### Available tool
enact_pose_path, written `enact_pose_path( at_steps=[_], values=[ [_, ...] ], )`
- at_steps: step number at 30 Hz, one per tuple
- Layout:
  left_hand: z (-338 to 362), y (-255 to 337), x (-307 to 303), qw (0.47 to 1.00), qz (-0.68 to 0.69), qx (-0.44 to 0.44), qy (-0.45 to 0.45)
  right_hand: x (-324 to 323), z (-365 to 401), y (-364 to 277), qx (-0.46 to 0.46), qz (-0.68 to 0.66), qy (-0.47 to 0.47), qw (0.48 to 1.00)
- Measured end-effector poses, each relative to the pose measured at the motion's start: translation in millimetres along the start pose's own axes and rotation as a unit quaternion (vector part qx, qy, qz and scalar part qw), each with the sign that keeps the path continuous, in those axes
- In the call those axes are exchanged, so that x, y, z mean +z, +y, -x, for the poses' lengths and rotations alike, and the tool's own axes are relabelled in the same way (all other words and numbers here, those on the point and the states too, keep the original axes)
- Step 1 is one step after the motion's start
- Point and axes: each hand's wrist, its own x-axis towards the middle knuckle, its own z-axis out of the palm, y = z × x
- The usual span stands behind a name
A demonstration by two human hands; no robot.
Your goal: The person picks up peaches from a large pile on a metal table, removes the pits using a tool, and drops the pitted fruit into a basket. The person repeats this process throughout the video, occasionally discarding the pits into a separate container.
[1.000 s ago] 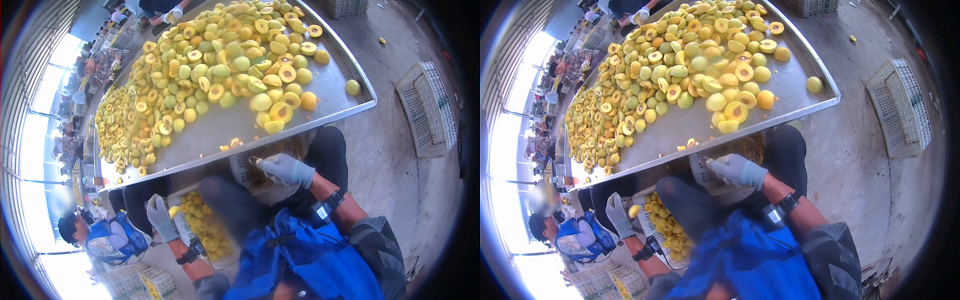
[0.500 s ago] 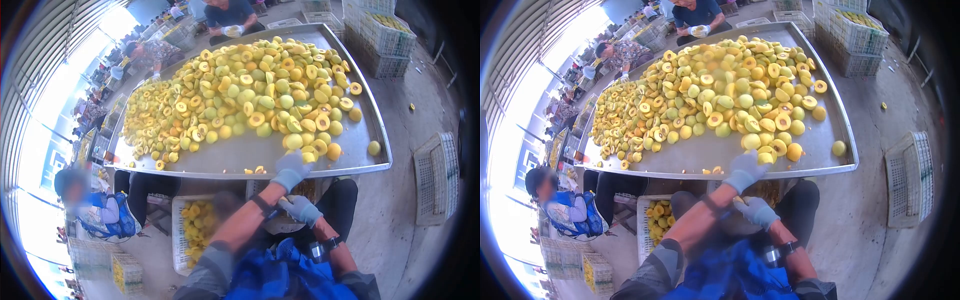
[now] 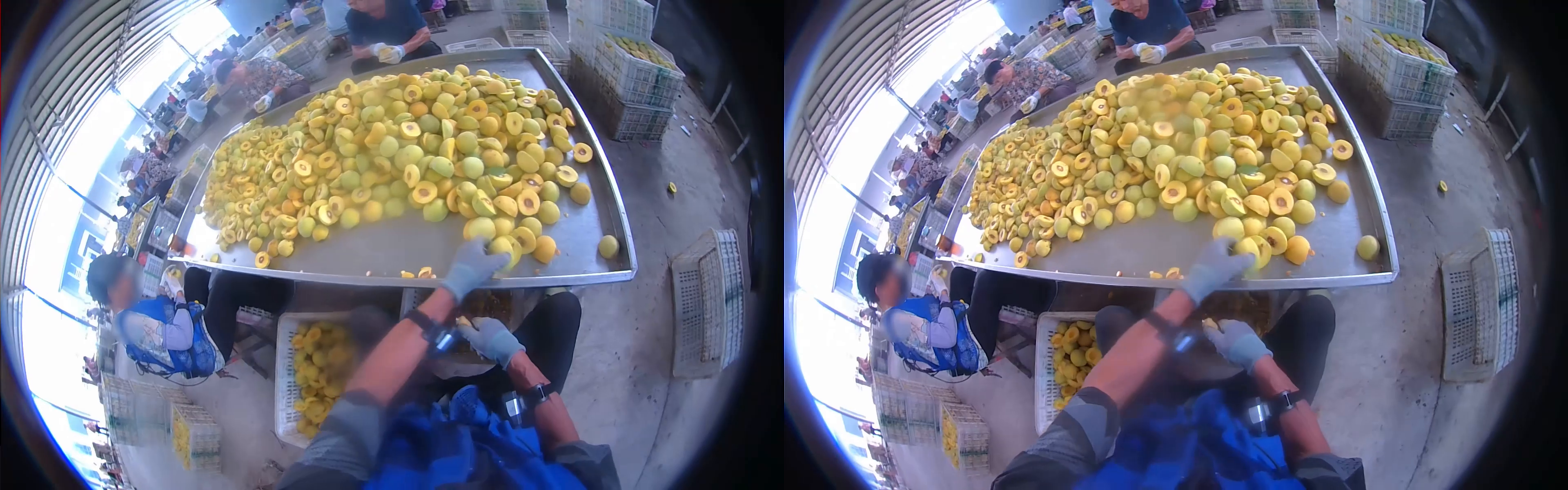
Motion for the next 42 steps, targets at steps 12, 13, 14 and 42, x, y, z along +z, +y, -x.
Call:
enact_pose_path(
  at_steps=[12,13,14,42],
  values=[
    [123.5,-48.8,-76.6,0.803,0.586,0.110,-0.016,-41.4,53.3,-80.1,-0.085,-0.288,0.008,0.954],
    [130.1,-38.1,-78.6,0.915,0.379,0.131,0.049,-39.8,55.1,-86.6,-0.096,-0.272,0.012,0.958],
    [132.1,-35.9,-75.4,0.941,0.290,0.143,0.097,-37.8,56.5,-92.3,-0.108,-0.255,0.016,0.961],
    [127.2,4.7,-37.0,0.745,0.613,0.031,0.262,-3.4,35.1,-108.5,-0.185,-0.099,0.124,0.970]
  ],
)
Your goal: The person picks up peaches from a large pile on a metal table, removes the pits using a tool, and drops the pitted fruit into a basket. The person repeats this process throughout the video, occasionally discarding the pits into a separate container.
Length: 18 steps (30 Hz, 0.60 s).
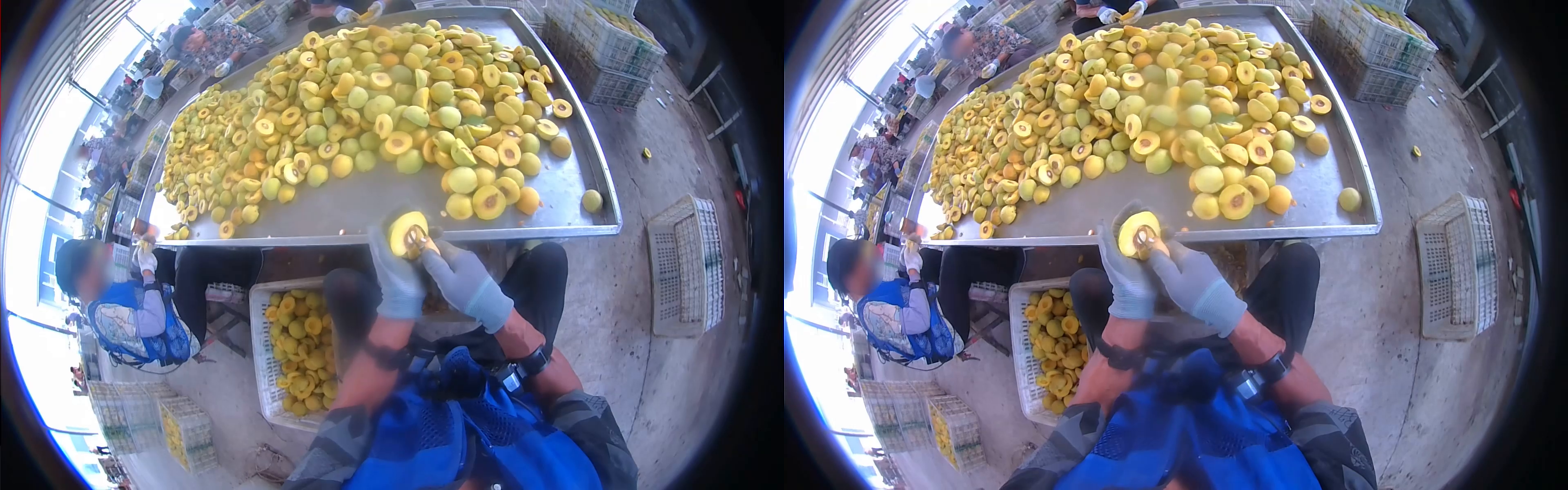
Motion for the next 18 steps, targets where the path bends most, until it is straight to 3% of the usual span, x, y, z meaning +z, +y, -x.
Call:
enact_pose_path(
  at_steps=[2,5,9,13,18],
  values=[
    [-3.4,-5.7,-7.3,0.998,0.047,0.009,-0.030,0.3,0.5,-2.3,-0.025,0.014,0.010,1.000],
    [3.0,-3.9,1.4,0.984,-0.135,0.112,-0.024,2.9,1.5,-2.0,-0.052,0.061,0.030,0.996],
    [7.3,9.5,2.4,0.986,-0.143,0.086,-0.017,7.7,-0.4,-2.5,-0.041,0.078,0.027,0.996],
    [4.8,12.8,-2.3,0.991,-0.103,0.077,-0.026,4.6,3.7,-15.2,-0.007,0.007,-0.010,1.000],
    [0.4,19.6,3.2,0.999,-0.026,-0.018,0.026,7.0,6.2,-11.9,0.021,-0.054,-0.041,0.997]
  ],
)
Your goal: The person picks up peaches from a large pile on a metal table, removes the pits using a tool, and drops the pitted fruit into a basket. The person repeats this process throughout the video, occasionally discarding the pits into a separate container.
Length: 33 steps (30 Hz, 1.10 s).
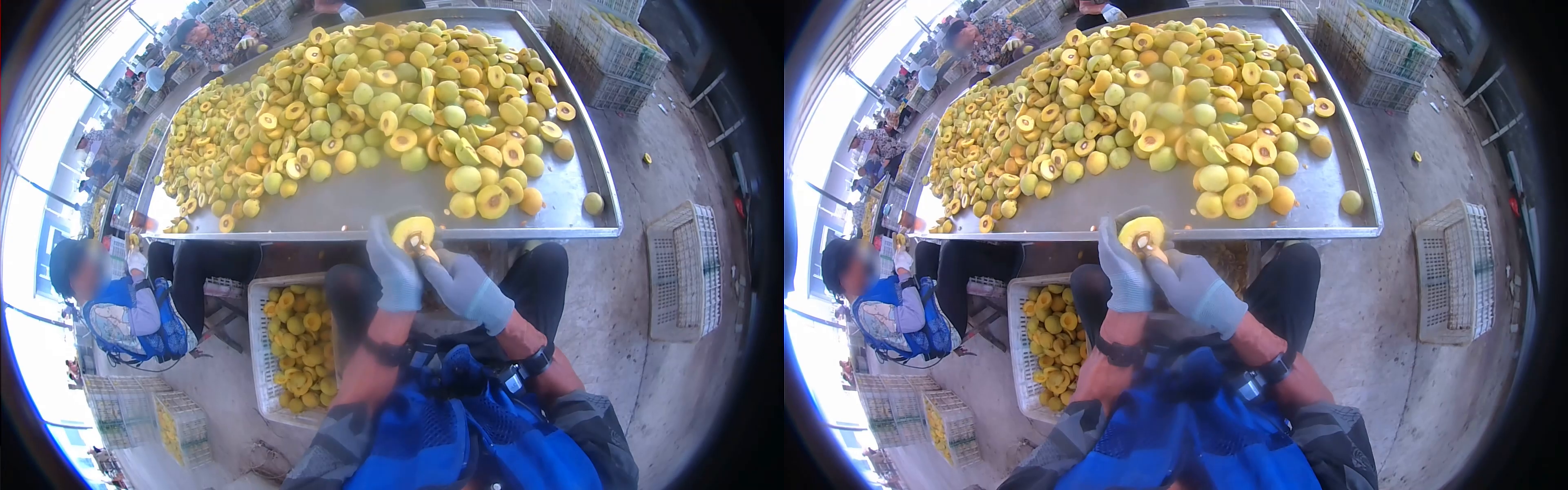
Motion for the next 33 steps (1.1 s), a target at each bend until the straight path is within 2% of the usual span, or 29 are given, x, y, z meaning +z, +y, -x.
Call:
enact_pose_path(
  at_steps=[2,4,6,8,11,14,16,18,20,22,24,25,27,28,29,31,32,33],
  values=[
    [2.7,3.7,-3.2,0.999,0.005,-0.019,-0.028,-3.4,2.3,-2.4,0.046,-0.061,-0.041,0.996],
    [3.8,4.8,-2.8,0.973,-0.177,0.136,-0.055,-6.8,4.3,-7.2,0.090,-0.130,-0.080,0.984],
    [0.8,5.5,-6.6,0.961,-0.219,0.143,-0.090,-7.9,6.6,-10.8,0.134,-0.210,-0.110,0.962],
    [-12.4,5.7,-16.5,0.984,-0.118,0.006,-0.135,-5.5,6.5,-4.7,0.130,-0.218,-0.107,0.961],
    [-21.3,6.9,-19.3,0.970,-0.151,0.009,-0.188,-5.6,6.1,3.1,0.110,-0.248,-0.122,0.955],
    [-20.0,11.6,-16.2,0.931,-0.245,0.144,-0.229,-15.6,8.8,-1.9,0.097,-0.249,-0.177,0.947],
    [-26.5,11.3,-18.7,0.820,-0.366,0.361,-0.251,-19.4,10.6,-2.7,0.106,-0.246,-0.203,0.942],
    [-29.9,7.8,-20.1,0.770,-0.396,0.422,-0.266,-20.0,10.8,1.5,0.128,-0.250,-0.213,0.936],
    [-29.8,4.0,-22.1,0.821,-0.355,0.343,-0.286,-18.1,10.8,7.9,0.105,-0.222,-0.201,0.948],
    [-32.7,-6.6,-28.5,0.829,-0.360,0.328,-0.273,-19.3,9.9,8.7,0.111,-0.227,-0.204,0.946],
    [-35.3,-10.8,-29.1,0.789,-0.389,0.380,-0.285,-25.9,12.6,7.0,0.152,-0.261,-0.226,0.926],
    [-37.3,-7.2,-27.1,0.740,-0.413,0.438,-0.300,-29.8,13.7,10.5,0.171,-0.306,-0.244,0.904],
    [-36.7,-4.8,-25.1,0.777,-0.367,0.388,-0.333,-36.1,12.6,19.5,0.205,-0.391,-0.281,0.852],
    [-32.0,-8.8,-24.2,0.851,-0.289,0.271,-0.344,-35.2,12.5,20.8,0.184,-0.398,-0.280,0.854],
    [-28.4,-12.5,-21.8,0.903,-0.203,0.147,-0.348,-34.8,12.5,21.3,0.161,-0.405,-0.275,0.857],
    [-25.1,-16.2,-12.3,0.959,-0.098,-0.022,-0.267,-38.1,8.7,26.7,0.137,-0.415,-0.277,0.856],
    [-22.4,-19.2,-8.7,0.969,-0.043,-0.108,-0.219,-40.0,6.3,35.1,0.140,-0.420,-0.284,0.851],
    [-22.6,-25.2,-5.6,0.974,-0.060,-0.091,-0.196,-42.1,3.2,42.5,0.142,-0.423,-0.292,0.846]
  ],
)
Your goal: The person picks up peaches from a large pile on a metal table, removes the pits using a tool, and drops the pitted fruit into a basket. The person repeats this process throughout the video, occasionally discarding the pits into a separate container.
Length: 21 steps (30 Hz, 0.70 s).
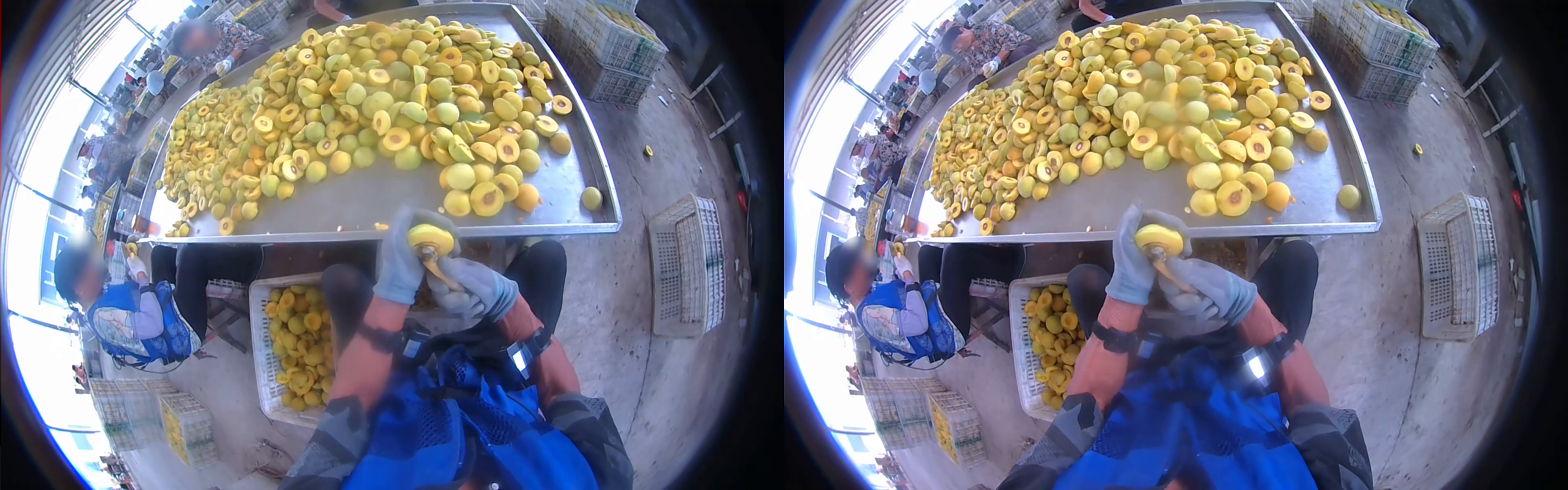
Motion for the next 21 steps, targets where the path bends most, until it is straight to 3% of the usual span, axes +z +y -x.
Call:
enact_pose_path(
  at_steps=[2,5,6,7,9,13,14,15,17,18,20,21],
  values=[
    [-4.1,-10.0,1.1,0.997,-0.035,0.027,0.056,-13.1,-1.3,6.3,-0.004,-0.021,0.000,1.000],
    [-3.4,-5.6,-1.4,0.990,0.128,-0.050,0.033,-10.6,3.4,12.6,-0.052,0.007,0.014,0.999],
    [-1.3,-4.9,-2.2,0.991,-0.067,0.086,0.084,-9.4,5.1,12.9,-0.078,0.028,0.022,0.996],
    [2.9,-5.3,-2.9,0.933,-0.258,0.216,0.129,-14.3,5.2,14.6,-0.065,-0.010,0.010,0.998],
    [7.2,-0.5,-6.0,0.811,-0.461,0.320,0.163,-27.8,5.0,18.8,-0.045,-0.087,-0.012,0.995],
    [24.4,22.1,-56.2,0.789,-0.521,0.271,0.182,-28.3,6.6,12.9,-0.037,-0.003,0.044,0.998],
    [31.5,33.6,-77.9,0.940,-0.210,0.182,0.197,-27.5,5.3,10.1,-0.028,0.036,0.071,0.996],
    [39.6,47.5,-102.6,0.972,0.127,0.066,0.187,-27.4,4.5,9.0,-0.020,0.075,0.101,0.992],
    [71.1,66.8,-159.9,0.950,-0.070,0.158,0.262,-22.5,-1.9,13.6,-0.028,0.157,0.176,0.971],
    [89.6,70.1,-177.9,0.847,-0.343,0.267,0.308,-21.2,-4.8,16.3,-0.030,0.197,0.213,0.956],
    [134.6,88.0,-243.9,0.710,-0.550,0.192,0.396,-34.7,-14.4,31.5,-0.052,0.221,0.217,0.949],
    [156.3,96.6,-282.2,0.733,-0.501,0.024,0.459,-39.6,-17.6,36.7,-0.062,0.234,0.220,0.945]
  ],
)
